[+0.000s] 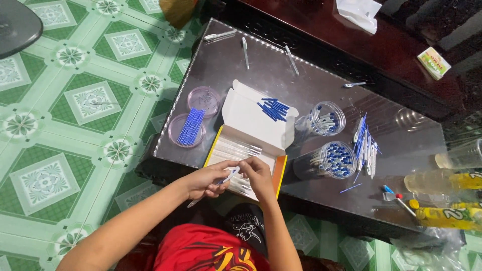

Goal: Assembling pens by inserting ink refills into barrels and placing them into a storage box.

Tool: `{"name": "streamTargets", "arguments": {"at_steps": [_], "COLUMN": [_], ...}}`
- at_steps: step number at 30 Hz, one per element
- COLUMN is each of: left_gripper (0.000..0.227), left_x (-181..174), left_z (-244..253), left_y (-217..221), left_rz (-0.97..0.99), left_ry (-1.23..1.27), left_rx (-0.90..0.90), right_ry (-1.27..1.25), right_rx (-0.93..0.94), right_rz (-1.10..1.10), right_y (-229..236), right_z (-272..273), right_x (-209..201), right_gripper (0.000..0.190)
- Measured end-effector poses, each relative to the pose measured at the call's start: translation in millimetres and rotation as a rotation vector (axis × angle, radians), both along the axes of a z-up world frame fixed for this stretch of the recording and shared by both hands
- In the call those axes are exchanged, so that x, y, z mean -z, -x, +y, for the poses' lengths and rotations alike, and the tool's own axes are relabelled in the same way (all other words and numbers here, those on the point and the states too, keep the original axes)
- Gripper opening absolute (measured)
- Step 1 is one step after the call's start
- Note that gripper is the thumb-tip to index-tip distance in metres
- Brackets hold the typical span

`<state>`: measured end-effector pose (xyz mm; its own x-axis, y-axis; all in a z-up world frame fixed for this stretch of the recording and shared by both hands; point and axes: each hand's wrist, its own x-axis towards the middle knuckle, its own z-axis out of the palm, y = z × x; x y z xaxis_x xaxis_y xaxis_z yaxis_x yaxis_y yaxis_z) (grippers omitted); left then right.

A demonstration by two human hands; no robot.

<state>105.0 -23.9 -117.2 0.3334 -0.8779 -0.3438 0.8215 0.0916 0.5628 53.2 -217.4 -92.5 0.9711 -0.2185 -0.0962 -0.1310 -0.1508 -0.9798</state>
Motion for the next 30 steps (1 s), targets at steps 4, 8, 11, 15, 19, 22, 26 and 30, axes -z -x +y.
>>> {"name": "streamTargets", "arguments": {"at_steps": [4,8,11,15,19,22,26,30], "left_gripper": [0.045,0.048,0.047,0.045,0.048,0.049,0.048,0.045], "left_x": [-5.8,-16.7,-42.1,-74.0,-78.2,-65.6,-49.8,-30.6], "left_z": [10.6,64.0,121.8,179.3,210.0,224.8,233.3,229.2], "left_y": [-4.2,-13.4,-14.8,-13.8,-10.1,0.1,8.5,11.9], "left_rz": [0.009,-0.063,-0.135,-0.205,-0.200,-0.199,-0.147,-0.111], "left_ry": [-0.054,-0.191,-0.283,-0.419,-0.396,-0.413,-0.384,-0.358], "left_rx": [-0.036,-0.110,-0.187,-0.311,-0.426,-0.431,-0.487,-0.507], "right_ry": [0.041,0.005,-0.076,0.307,0.558,0.699,0.783,0.930], "right_rx": [0.006,0.129,0.214,0.008,-0.158,-0.213,-0.212,-0.176], "right_rz": [0.003,-0.083,-0.142,-0.188,-0.112,0.009,0.067,0.136], "right_y": [-14.7,-65.1,-126.7,-204.0,-246.1,-255.3,-242.5,-242.4], "right_z": [6.3,0.8,15.8,45.7,78.8,92.7,108.1,103.3], "right_x": [-10.9,9.1,2.9,25.3,53.4,72.6,63.8,64.6], "right_gripper": [0.021,0.023,0.022,0.020,0.026,0.032,0.034,0.032]}}
